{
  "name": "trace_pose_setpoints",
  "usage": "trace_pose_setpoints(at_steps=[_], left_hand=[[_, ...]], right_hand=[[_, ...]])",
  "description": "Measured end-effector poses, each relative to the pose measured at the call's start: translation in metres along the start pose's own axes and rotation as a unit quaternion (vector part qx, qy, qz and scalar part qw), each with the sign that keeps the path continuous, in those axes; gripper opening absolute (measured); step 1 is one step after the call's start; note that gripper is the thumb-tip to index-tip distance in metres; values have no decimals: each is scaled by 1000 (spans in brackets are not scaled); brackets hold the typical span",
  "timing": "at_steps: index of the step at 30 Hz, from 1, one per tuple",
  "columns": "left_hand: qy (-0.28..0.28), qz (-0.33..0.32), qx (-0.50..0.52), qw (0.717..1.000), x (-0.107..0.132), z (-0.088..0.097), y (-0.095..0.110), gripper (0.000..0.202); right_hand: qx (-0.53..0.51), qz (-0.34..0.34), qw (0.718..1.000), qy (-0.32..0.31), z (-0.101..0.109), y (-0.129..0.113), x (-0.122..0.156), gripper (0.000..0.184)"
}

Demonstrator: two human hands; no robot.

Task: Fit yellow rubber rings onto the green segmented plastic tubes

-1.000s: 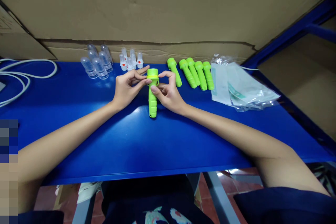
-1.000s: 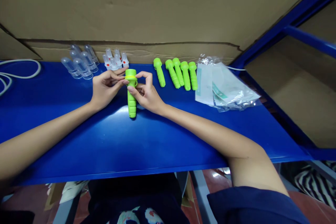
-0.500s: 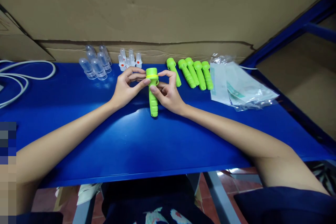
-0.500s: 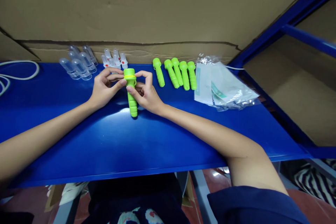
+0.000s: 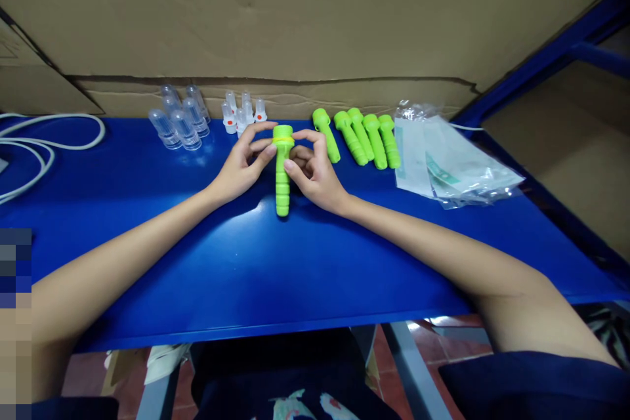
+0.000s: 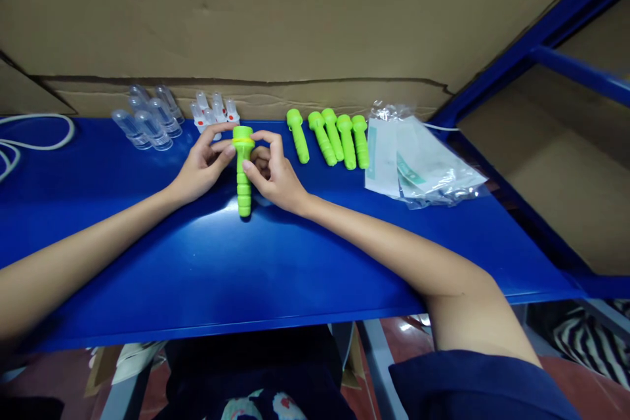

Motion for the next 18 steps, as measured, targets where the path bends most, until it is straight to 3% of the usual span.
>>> trace_pose_setpoints(at_steps=[5,7,12,18], left_hand=[[84,-61,-96,990,3,1,8,52],[82,-63,-92,990,4,1,10,45],[58,-21,-12,998,5,-3,14,43],[74,48,60,994,8,-14,12,48]], right_hand=[[-16,-34,999,21,-3,-1,-1,56],[-18,-43,998,31,-3,-1,-2,58],[19,-43,998,49,0,-3,-2,57],[162,12,985,57,6,-3,0,51]])
Point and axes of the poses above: each hand's wrist, its own x-axis away from the middle knuckle, its own z-axis out of the back of the hand, y = z × x, the point moved 1 cm from there along -x, towards the middle knuckle, and after that the axes turned 1 degree about -y, right-handed, at the moved point
